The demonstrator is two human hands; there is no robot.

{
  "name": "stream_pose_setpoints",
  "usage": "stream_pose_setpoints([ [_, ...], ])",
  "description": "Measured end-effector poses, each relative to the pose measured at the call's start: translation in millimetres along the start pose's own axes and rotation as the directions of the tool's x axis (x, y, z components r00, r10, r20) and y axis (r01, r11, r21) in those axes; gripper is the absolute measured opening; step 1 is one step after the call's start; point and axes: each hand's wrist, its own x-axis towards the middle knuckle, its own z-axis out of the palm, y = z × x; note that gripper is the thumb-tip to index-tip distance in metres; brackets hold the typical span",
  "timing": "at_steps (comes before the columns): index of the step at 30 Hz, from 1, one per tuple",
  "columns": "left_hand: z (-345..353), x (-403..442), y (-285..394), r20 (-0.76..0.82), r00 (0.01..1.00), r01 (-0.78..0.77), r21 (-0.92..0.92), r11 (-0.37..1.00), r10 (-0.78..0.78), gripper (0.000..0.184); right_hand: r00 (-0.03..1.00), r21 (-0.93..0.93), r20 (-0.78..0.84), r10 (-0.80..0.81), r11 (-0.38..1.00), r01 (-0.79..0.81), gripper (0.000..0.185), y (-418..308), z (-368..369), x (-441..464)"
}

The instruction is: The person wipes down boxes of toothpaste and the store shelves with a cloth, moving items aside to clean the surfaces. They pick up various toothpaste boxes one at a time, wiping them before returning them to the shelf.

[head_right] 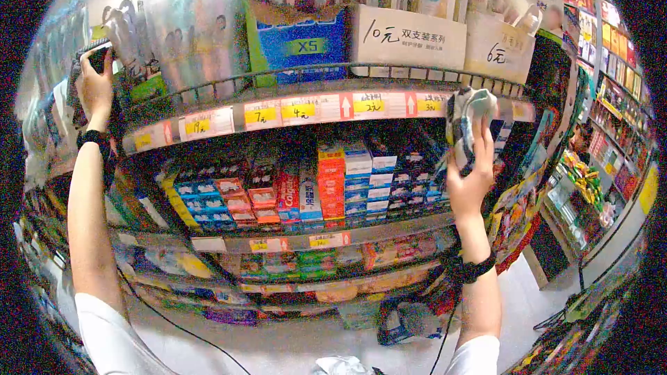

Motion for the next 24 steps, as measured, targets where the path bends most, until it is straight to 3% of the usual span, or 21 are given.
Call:
stream_pose_setpoints([
  [4,4.7,0.2,-5.2,-0.044,0.999,-0.008,0.028,1.0,0.009,0.055,0.999,0.075,0.038,-0.011,0.997,0.008,0.054,-1.5,-7.2,-3.0],
  [6,3.9,-0.1,-3.6,0.007,0.998,0.055,0.069,0.996,-0.055,0.054,0.995,0.053,0.082,-0.057,0.997,0.052,0.054,12.2,-20.8,-18.4],
  [12,2.5,-1.4,-1.9,-0.008,0.998,0.065,0.065,0.996,-0.065,0.055,0.925,-0.153,0.297,-0.237,0.944,0.291,0.049,96.6,-74.5,-119.2],
  [16,2.2,-1.3,0.4,-0.02,0.998,0.058,-0.022,0.998,-0.058,0.054,0.802,-0.324,0.584,-0.122,0.871,0.369,0.047,161.1,-142.9,-179.8],
  [18,1.8,-2.9,3.4,-0.029,0.998,0.061,0.069,0.996,-0.06,0.053,0.709,-0.361,0.704,-0.049,0.835,0.415,0.045,160.1,-185.7,-195.2],
  [19,7.2,-2.5,-1.4,-0.052,0.997,0.047,-0.04,0.998,-0.049,0.053,0.676,-0.362,0.734,-0.072,0.8,0.478,0.045,153.8,-209.0,-199.3],
  [22,1.6,-2.0,1.9,0.0,0.997,0.075,0.021,0.997,-0.075,0.053,0.653,-0.427,0.753,-0.084,0.693,0.581,0.047,168.4,-279.1,-226.3],
  [24,3.2,0.0,-2.0,0.001,0.999,0.053,0.013,0.999,-0.053,0.054,0.665,-0.486,0.747,-0.004,0.679,0.55,0.052,190.5,-325.7,-222.2],
])
